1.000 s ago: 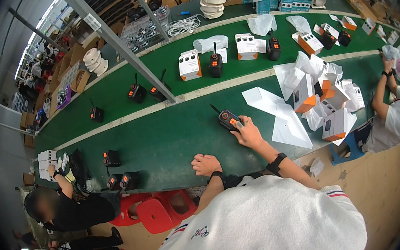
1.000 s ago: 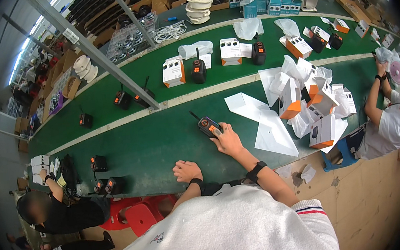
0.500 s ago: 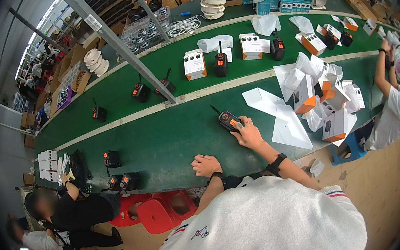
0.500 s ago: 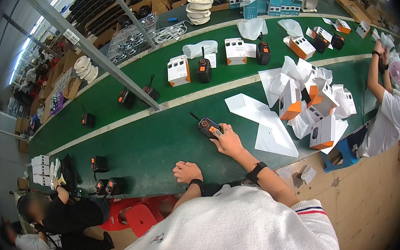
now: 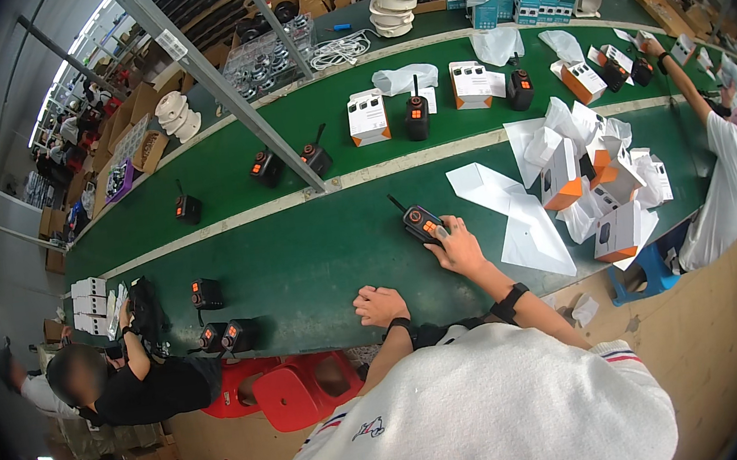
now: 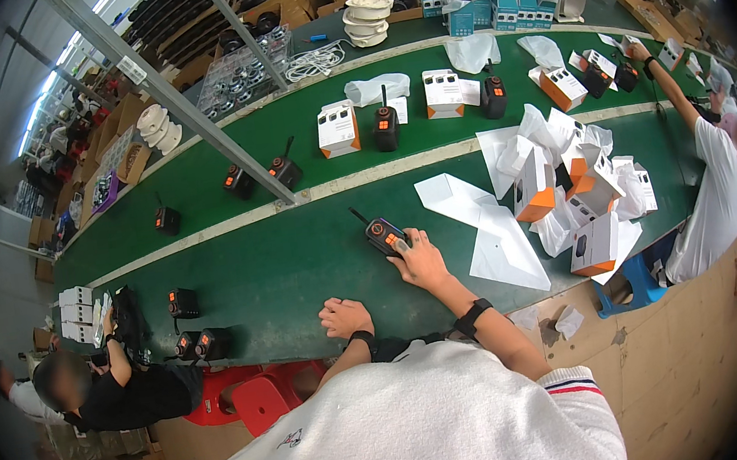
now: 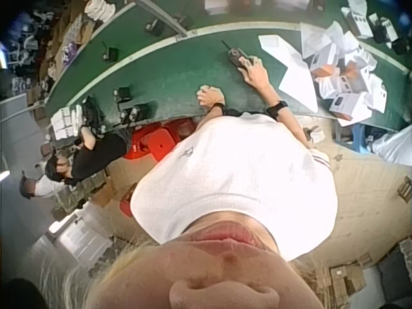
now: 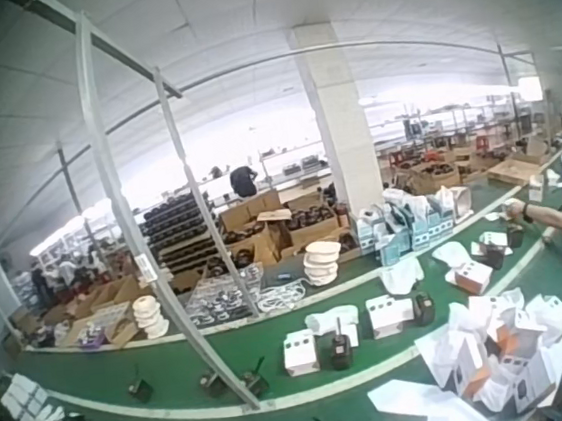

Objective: Assembling and packing handheld walkie-talkies at an industrial assembly line station.

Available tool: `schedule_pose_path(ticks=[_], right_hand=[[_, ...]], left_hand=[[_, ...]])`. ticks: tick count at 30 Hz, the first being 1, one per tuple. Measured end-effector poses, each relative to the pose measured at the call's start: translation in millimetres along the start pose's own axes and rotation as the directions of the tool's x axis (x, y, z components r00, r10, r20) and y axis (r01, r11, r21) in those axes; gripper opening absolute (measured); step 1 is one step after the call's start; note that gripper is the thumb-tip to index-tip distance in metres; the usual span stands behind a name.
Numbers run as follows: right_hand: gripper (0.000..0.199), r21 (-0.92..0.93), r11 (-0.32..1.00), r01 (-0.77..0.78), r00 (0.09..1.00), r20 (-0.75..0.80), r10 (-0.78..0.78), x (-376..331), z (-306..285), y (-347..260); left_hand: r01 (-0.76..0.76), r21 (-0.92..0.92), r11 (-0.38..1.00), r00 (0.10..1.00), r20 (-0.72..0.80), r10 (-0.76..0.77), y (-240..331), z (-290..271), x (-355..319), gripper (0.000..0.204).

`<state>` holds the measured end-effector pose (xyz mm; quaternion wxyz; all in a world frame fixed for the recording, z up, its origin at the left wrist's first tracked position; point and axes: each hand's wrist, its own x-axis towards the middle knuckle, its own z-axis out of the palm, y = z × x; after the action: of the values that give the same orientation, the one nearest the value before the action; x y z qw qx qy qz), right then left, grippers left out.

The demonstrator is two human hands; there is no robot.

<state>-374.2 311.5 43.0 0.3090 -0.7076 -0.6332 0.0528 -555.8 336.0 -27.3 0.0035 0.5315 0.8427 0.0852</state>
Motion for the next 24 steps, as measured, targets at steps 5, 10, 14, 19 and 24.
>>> schedule_pose_path(ticks=[5,10,14,19,24], right_hand=[[0.03,0.005,1.0,-0.007,1.0,0.014,0.007,-0.1,-0.8,0.9],[0.03,-0.003,1.0,-0.014,1.0,0.025,0.014,0.4,-2.7,0.4],[0.031,0.001,1.0,-0.016,1.0,0.027,0.016,-0.1,-3.2,0.7],[0.03,0.005,1.0,-0.01,1.0,0.026,0.01,-0.1,-3.4,2.3],[0.03,-0.01,1.0,-0.007,1.0,0.029,0.007,0.7,-2.8,3.0]], left_hand=[[0.002,0.02,1.0,1.0,-0.012,-0.002,1.0,-0.1,0.0,0.021],[-0.004,0.002,1.0,1.0,-0.016,0.004,0.5,-1.2,-1.2,0.019],[-0.005,0.001,1.0,1.0,-0.009,0.005,0.9,-2.0,-1.9,0.019],[-0.005,0.004,1.0,1.0,-0.008,0.005,1.4,-2.9,-2.5,0.018],[-0.006,0.003,1.0,1.0,-0.016,0.006,1.7,-2.3,-2.4,0.018]])
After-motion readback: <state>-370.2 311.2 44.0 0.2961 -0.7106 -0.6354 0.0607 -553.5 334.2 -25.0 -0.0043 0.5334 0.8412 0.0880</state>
